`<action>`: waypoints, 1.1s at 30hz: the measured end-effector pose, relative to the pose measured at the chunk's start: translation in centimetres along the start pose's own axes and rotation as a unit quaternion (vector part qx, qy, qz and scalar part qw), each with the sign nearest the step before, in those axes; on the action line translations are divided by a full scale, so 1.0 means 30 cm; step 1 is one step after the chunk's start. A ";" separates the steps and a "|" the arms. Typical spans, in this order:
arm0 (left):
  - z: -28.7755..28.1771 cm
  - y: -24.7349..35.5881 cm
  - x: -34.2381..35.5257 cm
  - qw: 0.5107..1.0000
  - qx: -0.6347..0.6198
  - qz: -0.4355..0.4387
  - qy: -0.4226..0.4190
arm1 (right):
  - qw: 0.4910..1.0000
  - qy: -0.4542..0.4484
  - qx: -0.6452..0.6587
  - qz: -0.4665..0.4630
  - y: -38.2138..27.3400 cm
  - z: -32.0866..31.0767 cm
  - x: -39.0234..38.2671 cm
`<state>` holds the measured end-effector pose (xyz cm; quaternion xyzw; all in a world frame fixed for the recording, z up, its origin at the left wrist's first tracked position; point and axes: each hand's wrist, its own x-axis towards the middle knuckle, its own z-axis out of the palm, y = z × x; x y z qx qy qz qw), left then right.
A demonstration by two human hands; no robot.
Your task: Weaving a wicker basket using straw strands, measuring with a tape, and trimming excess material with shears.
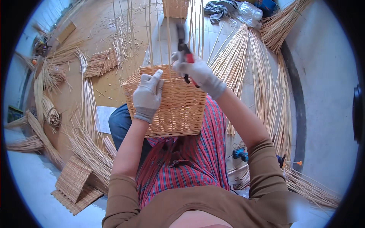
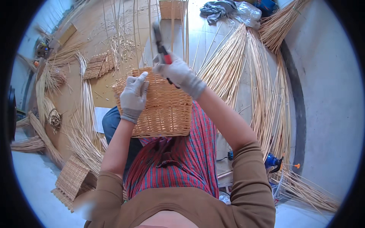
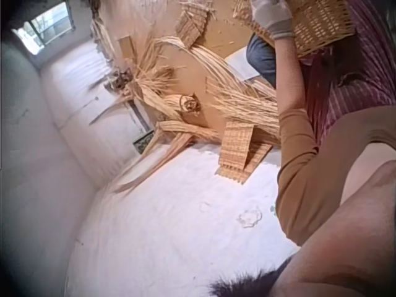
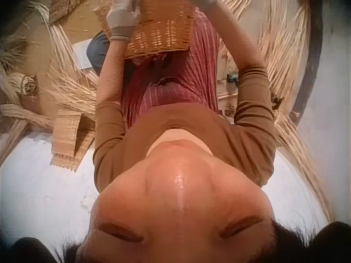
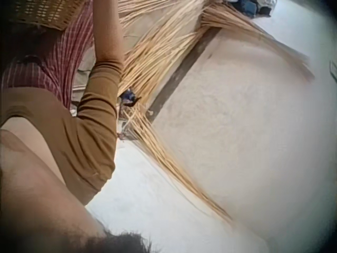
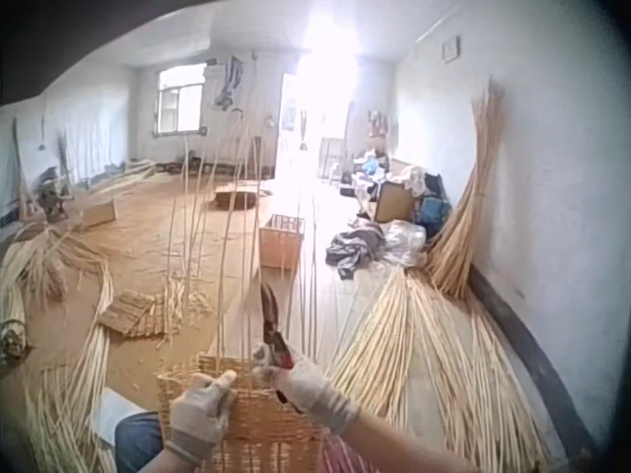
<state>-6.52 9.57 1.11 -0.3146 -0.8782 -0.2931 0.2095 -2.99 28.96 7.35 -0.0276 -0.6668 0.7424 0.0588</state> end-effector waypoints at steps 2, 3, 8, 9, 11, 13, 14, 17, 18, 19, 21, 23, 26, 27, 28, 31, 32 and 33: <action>-0.016 -0.001 -0.033 0.999 0.030 0.019 -0.019 | 0.998 -0.003 -0.041 0.047 -0.007 -0.097 -0.057; -0.022 0.001 -0.040 0.999 0.029 0.018 -0.021 | 0.998 -0.027 -0.029 0.055 0.015 -0.162 -0.113; -0.029 0.072 0.013 0.992 0.088 0.088 -0.026 | 0.958 0.184 -0.212 0.056 0.083 -0.272 -0.459; -0.024 0.112 0.033 0.991 0.071 0.109 -0.026 | 0.967 0.177 -0.184 0.020 0.106 -0.262 -0.506; 0.025 0.188 0.062 0.994 0.007 0.110 -0.010 | 0.959 0.178 -0.221 0.004 0.138 -0.235 -0.558; 0.091 0.210 0.083 0.995 -0.026 0.084 -0.039 | 0.881 0.193 -0.424 0.086 0.120 -0.222 -0.565; 0.105 0.216 0.089 0.995 -0.027 0.089 -0.040 | 0.867 0.204 -0.446 0.084 0.170 -0.251 -0.558; 0.122 0.230 0.094 0.994 0.022 0.086 -0.066 | 0.854 0.206 -0.467 0.100 0.188 -0.290 -0.534; 0.125 0.233 0.091 0.994 0.016 0.089 -0.061 | 0.856 0.207 -0.462 0.101 0.187 -0.297 -0.523; 0.128 0.236 0.095 0.994 0.010 0.093 -0.057 | 0.846 0.208 -0.483 0.087 0.175 -0.301 -0.507; 0.123 0.245 0.087 0.994 0.010 0.090 -0.060 | 0.826 0.221 -0.515 0.060 0.197 -0.316 -0.480; 0.125 0.245 0.082 0.995 0.010 0.083 -0.052 | 0.835 0.203 -0.506 0.079 0.163 -0.308 -0.456; 0.123 0.242 0.084 0.994 0.014 0.094 -0.047 | 0.848 0.179 -0.486 0.112 0.136 -0.309 -0.434; 0.123 0.242 0.085 0.994 0.015 0.094 -0.050 | 0.860 0.174 -0.463 0.127 0.134 -0.311 -0.433; 0.122 0.244 0.088 0.994 0.022 0.091 -0.052 | 0.868 0.184 -0.453 0.090 0.161 -0.322 -0.439; 0.116 0.247 0.095 0.995 0.028 0.075 -0.058 | 0.873 0.175 -0.434 0.136 0.187 -0.372 -0.450; 0.115 0.254 0.100 0.996 0.024 0.065 -0.061 | 0.908 0.210 -0.338 0.134 0.234 -0.403 -0.461; 0.117 0.266 0.109 0.996 0.022 0.064 -0.059 | 0.898 0.240 -0.339 0.144 0.327 -0.456 -0.470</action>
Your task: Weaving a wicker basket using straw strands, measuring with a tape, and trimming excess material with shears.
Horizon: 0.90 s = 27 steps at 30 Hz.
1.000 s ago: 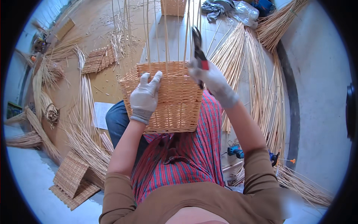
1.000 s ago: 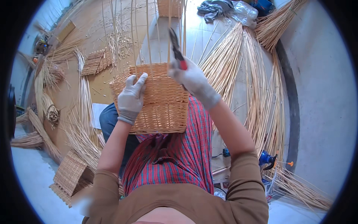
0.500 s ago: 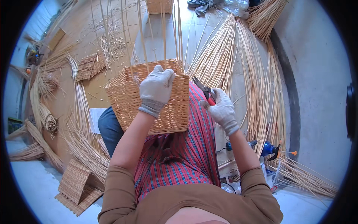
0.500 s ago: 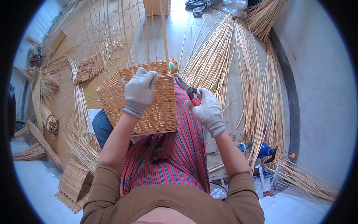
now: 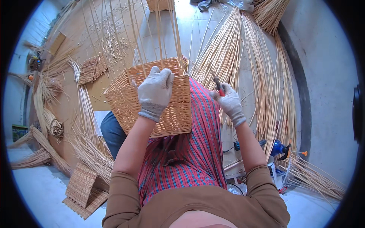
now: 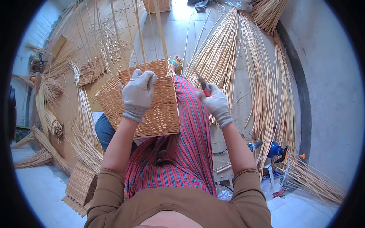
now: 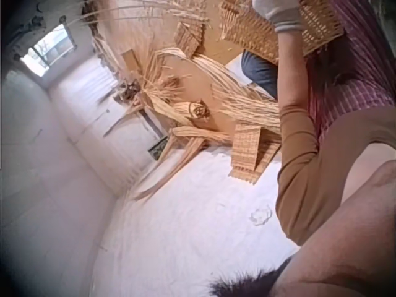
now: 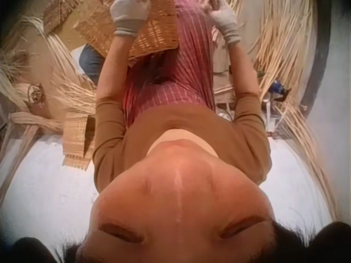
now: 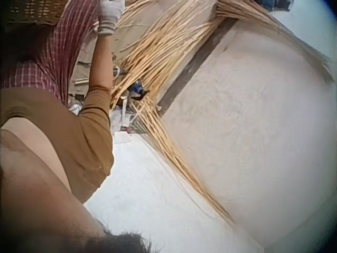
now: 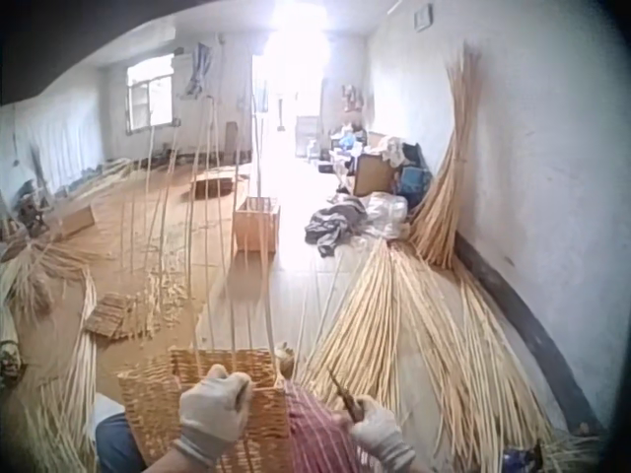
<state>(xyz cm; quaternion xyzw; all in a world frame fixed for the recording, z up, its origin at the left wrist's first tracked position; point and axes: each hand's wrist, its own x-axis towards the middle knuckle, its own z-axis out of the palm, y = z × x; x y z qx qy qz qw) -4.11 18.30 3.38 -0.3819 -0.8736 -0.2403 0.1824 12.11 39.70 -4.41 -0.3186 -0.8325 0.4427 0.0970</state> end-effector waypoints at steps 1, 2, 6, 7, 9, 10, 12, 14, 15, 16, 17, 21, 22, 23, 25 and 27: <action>-0.001 0.008 0.012 1.000 -0.003 -0.023 -0.004 | 1.000 0.024 -0.001 0.018 0.078 0.018 0.029; -0.006 0.006 0.014 0.999 -0.002 -0.048 -0.009 | 0.997 -0.009 -0.010 0.080 0.094 0.019 0.044; -0.019 0.039 0.036 0.995 0.033 -0.065 -0.069 | 0.962 -0.045 -0.134 0.235 0.449 0.111 0.105; -0.018 0.044 0.044 0.992 0.041 -0.060 -0.101 | 0.954 -0.046 -0.159 0.251 0.549 0.135 0.117; -0.023 0.037 0.034 0.988 0.057 -0.064 -0.130 | 0.932 -0.071 -0.219 0.282 0.631 0.175 0.116; -0.036 0.030 0.019 0.987 0.059 -0.047 -0.140 | 0.912 -0.092 -0.242 0.319 0.586 0.168 0.104; -0.058 0.017 -0.008 0.988 0.033 -0.031 -0.145 | 0.900 -0.083 -0.256 0.343 0.637 0.194 0.116; -0.086 0.055 -0.041 0.995 -0.008 -0.080 -0.056 | 0.888 -0.067 -0.281 0.358 0.625 0.199 0.112; -0.080 0.068 -0.064 0.997 0.005 -0.081 -0.007 | 0.893 -0.047 -0.293 0.339 0.628 0.214 0.111; -0.077 0.072 -0.081 0.997 -0.010 -0.077 0.010 | 0.897 -0.026 -0.304 0.320 0.624 0.231 0.116; -0.058 0.085 -0.090 0.996 -0.030 -0.074 0.028 | 0.919 -0.020 -0.271 0.287 0.645 0.240 0.139; 0.021 0.148 -0.043 0.993 -0.009 -0.076 -0.089 | 0.992 0.038 -0.084 0.086 0.778 0.277 0.217; 0.035 0.148 -0.028 0.993 -0.012 -0.079 -0.083 | 0.996 0.065 0.005 0.067 0.764 0.287 0.227; 0.045 0.149 -0.007 0.990 -0.018 -0.092 -0.105 | 0.995 0.066 0.037 0.061 0.750 0.269 0.248; 0.056 0.135 0.007 0.990 -0.018 -0.102 -0.099 | 0.992 0.092 0.074 0.032 0.666 0.255 0.275; 0.016 0.120 0.006 0.985 0.008 -0.131 -0.109 | 0.986 0.094 0.137 -0.019 0.505 0.270 0.264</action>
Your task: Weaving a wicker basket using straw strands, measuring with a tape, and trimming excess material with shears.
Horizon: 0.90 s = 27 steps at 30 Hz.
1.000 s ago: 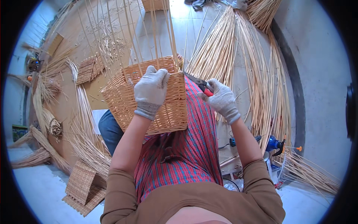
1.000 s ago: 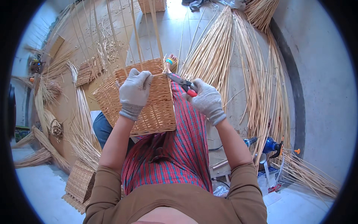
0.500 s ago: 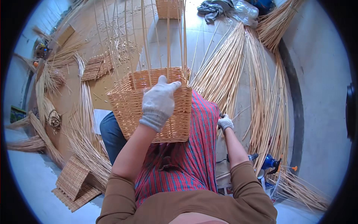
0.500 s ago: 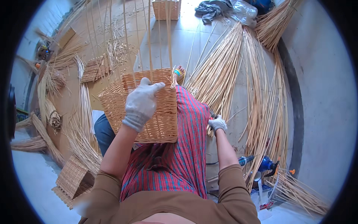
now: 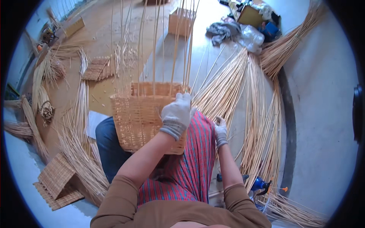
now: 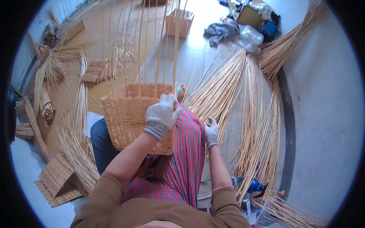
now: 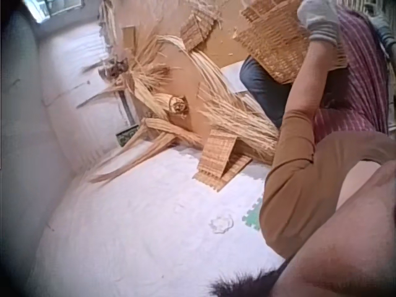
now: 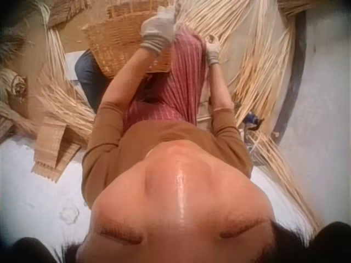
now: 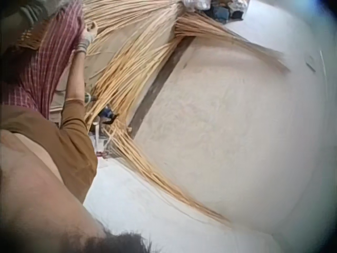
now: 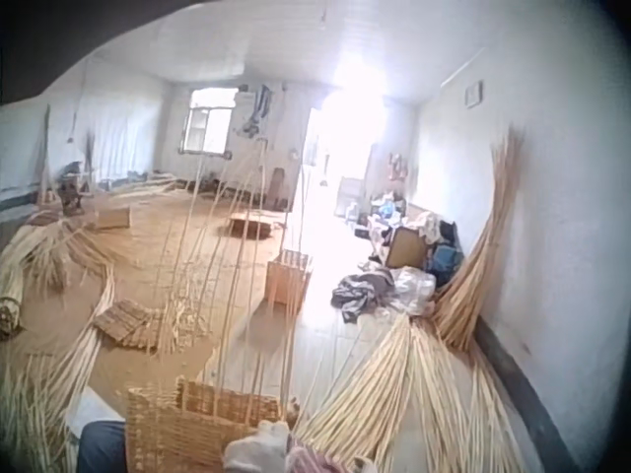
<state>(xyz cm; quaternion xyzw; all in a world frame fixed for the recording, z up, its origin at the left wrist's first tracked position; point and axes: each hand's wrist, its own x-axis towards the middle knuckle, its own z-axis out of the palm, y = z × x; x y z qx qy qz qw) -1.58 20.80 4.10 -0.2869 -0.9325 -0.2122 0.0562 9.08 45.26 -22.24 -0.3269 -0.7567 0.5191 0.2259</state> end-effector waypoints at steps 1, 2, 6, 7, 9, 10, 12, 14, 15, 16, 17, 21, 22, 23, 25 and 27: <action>0.003 -0.042 -0.004 1.000 0.003 -0.002 -0.004 | 0.999 0.003 -0.031 0.017 -0.132 0.047 -0.034; 0.003 -0.028 0.003 1.000 -0.011 0.006 0.009 | 0.999 0.014 -0.027 -0.008 -0.126 0.009 -0.019; -0.055 -0.074 -0.064 0.996 -0.065 0.000 0.059 | 1.000 -0.006 0.016 -0.020 -0.315 0.014 -0.083; -0.093 -0.075 -0.098 0.994 -0.095 0.005 0.060 | 0.999 -0.015 0.042 -0.019 -0.320 -0.005 -0.081; -0.191 -0.128 -0.209 0.980 -0.141 0.019 0.139 | 0.993 -0.049 0.084 -0.071 -0.410 0.051 -0.109; -0.271 -0.123 -0.268 0.971 -0.202 0.014 0.125 | 0.987 -0.026 0.091 -0.126 -0.392 0.072 -0.093; -0.364 -0.157 -0.376 0.949 -0.241 0.075 0.187 | 0.973 -0.002 -0.102 -0.208 -0.382 0.090 -0.030; -0.403 -0.148 -0.408 0.933 -0.276 0.175 0.148 | 0.873 -0.058 -0.300 -0.380 -0.175 -0.061 0.118; -0.400 -0.168 -0.419 0.930 -0.272 0.205 0.138 | 0.886 -0.059 -0.289 -0.358 -0.205 -0.038 0.047; -0.394 -0.180 -0.414 0.928 -0.266 0.217 0.147 | 0.896 -0.057 -0.288 -0.333 -0.251 -0.049 -0.037; -0.385 -0.201 -0.410 0.924 -0.261 0.234 0.153 | 0.904 -0.051 -0.293 -0.306 -0.310 -0.062 -0.117; -0.350 -0.307 -0.377 0.909 -0.284 0.244 0.183 | 0.949 0.001 0.314 -0.031 -0.514 -0.040 -0.339; -0.341 -0.336 -0.372 0.916 -0.257 0.237 0.198 | 0.953 -0.007 0.302 -0.028 -0.595 -0.015 -0.400; -0.322 -0.390 -0.377 0.924 -0.227 0.230 0.207 | 0.971 0.066 0.229 -0.007 -0.661 0.049 -0.491; -0.311 -0.467 -0.347 0.922 -0.235 0.226 0.210 | 0.979 0.138 0.149 0.005 -0.663 0.088 -0.502; -0.296 -0.510 -0.323 0.926 -0.236 0.201 0.217 | 0.931 0.001 0.364 0.016 -0.551 0.087 -0.425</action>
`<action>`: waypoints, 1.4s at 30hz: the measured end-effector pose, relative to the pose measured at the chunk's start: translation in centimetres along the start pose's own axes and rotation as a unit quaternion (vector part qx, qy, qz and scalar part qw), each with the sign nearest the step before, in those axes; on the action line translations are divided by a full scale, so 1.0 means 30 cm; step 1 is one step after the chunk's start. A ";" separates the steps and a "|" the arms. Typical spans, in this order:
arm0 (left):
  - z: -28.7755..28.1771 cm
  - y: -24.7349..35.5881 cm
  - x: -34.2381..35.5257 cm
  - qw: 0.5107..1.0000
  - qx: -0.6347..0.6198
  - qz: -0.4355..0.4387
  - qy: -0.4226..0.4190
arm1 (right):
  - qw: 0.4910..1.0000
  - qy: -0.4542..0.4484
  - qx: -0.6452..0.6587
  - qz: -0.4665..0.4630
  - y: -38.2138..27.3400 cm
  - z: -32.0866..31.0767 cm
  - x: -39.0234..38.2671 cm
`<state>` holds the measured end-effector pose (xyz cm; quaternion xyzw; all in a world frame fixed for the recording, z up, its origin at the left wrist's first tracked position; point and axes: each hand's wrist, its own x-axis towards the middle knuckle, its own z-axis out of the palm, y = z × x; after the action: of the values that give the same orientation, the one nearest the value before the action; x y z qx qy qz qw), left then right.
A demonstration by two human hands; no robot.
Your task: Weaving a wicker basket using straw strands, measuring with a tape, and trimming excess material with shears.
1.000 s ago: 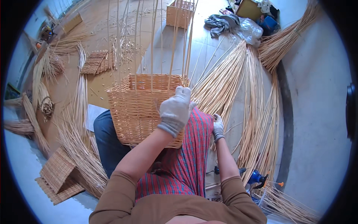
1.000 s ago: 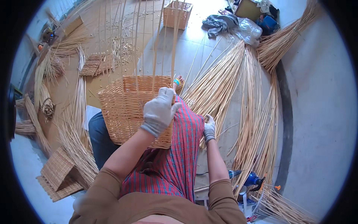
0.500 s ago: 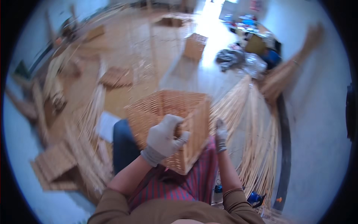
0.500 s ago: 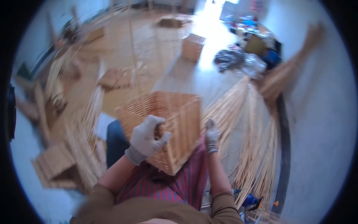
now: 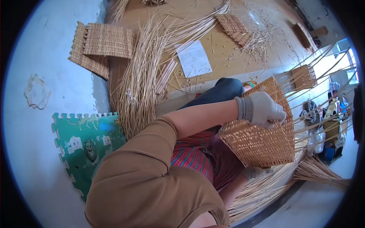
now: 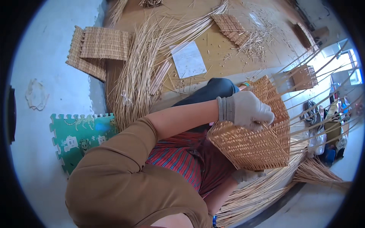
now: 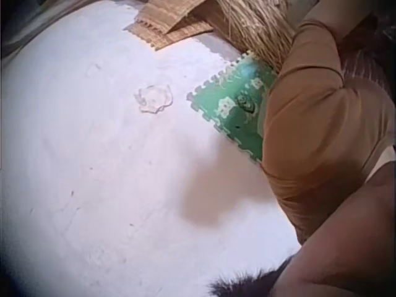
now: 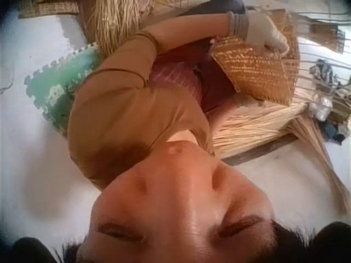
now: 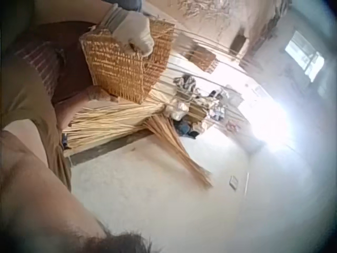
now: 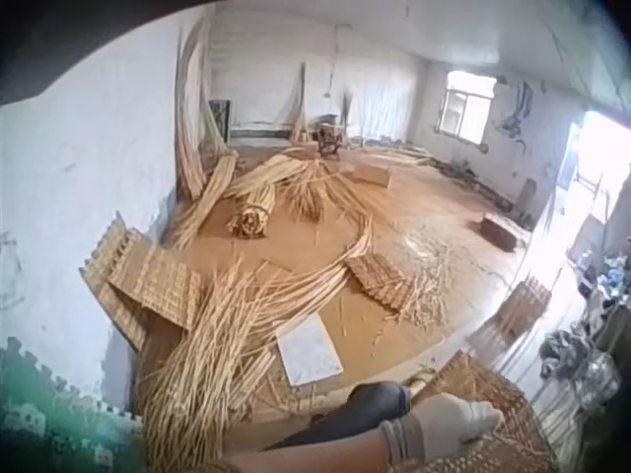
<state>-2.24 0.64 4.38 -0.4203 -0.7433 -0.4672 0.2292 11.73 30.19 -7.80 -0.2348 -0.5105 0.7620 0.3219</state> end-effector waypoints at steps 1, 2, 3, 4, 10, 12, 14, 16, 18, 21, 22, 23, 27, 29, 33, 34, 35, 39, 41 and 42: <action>-0.003 -0.028 -0.024 1.000 0.007 -0.022 0.002 | 0.991 0.026 -0.133 -0.021 -0.003 0.053 -0.058; -0.016 -0.030 -0.036 0.999 0.001 -0.037 0.012 | 0.989 0.028 -0.141 -0.017 -0.001 0.063 -0.072; -0.007 -0.033 -0.049 0.999 -0.005 -0.045 0.010 | 0.992 0.016 -0.127 -0.019 0.004 0.065 -0.086; -0.001 -0.039 -0.052 0.999 0.003 -0.047 0.015 | 0.994 0.001 -0.109 -0.020 0.008 0.085 -0.099; 0.060 -0.035 0.006 0.995 0.072 -0.069 -0.027 | 0.985 0.053 -0.122 0.110 0.053 0.164 -0.130; 0.128 -0.028 0.029 0.984 0.114 -0.105 -0.093 | 0.988 0.039 -0.124 0.079 0.150 0.051 -0.095; 0.106 0.003 0.036 0.971 0.125 -0.141 -0.146 | 0.982 0.040 -0.172 0.071 0.125 0.083 -0.115; 0.042 0.038 -0.027 0.988 0.050 -0.141 0.043 | 0.973 0.038 -0.217 0.063 0.116 0.067 -0.106; 0.003 0.002 -0.131 0.977 -0.056 -0.171 0.114 | 0.973 0.014 -0.202 0.110 0.108 -0.048 -0.024; -0.144 -0.139 -0.427 0.933 0.097 -0.291 0.187 | 0.963 -0.031 -0.266 0.028 0.084 -0.016 -0.089; -0.228 -0.138 -0.519 0.862 -0.057 -0.458 0.208 | 0.971 -0.035 -0.235 0.035 0.083 -0.049 -0.073; -0.262 -0.181 -0.670 0.833 0.023 -0.509 0.214 | 0.970 -0.039 -0.238 0.038 0.073 -0.058 -0.084; -0.261 -0.168 -1.456 0.617 0.089 -0.769 0.139 | 0.934 -0.036 -0.356 0.003 0.051 -0.015 -0.094; -0.250 -0.034 -1.850 0.499 0.187 -0.844 0.054 | 0.947 -0.030 -0.315 0.049 0.073 0.029 -0.100; -0.154 0.153 -1.910 0.452 0.112 -0.883 0.057 | 0.954 0.018 -0.286 0.083 0.031 0.018 -0.098; -0.149 0.167 -1.922 0.459 0.114 -0.878 0.066 | 0.948 0.005 -0.310 0.076 0.031 0.024 -0.101; -0.139 0.156 -1.887 0.472 0.108 -0.872 0.071 | 0.940 -0.004 -0.336 0.059 0.028 0.018 -0.105; -0.087 0.122 -1.807 0.493 0.077 -0.864 0.069 | 0.910 -0.058 -0.409 0.037 0.047 -0.088 -0.053; -0.070 0.127 -1.824 0.495 0.076 -0.864 0.049 | 0.885 -0.099 -0.455 0.024 0.052 -0.115 -0.039; -0.066 0.137 -1.835 0.498 0.075 -0.863 0.029 | 0.884 -0.100 -0.455 0.026 0.058 -0.127 -0.031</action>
<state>30.92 -22.86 -33.02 0.4626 -0.7616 -0.3873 -0.2365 14.54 31.43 -10.78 -0.2909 -0.8246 0.4732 0.1068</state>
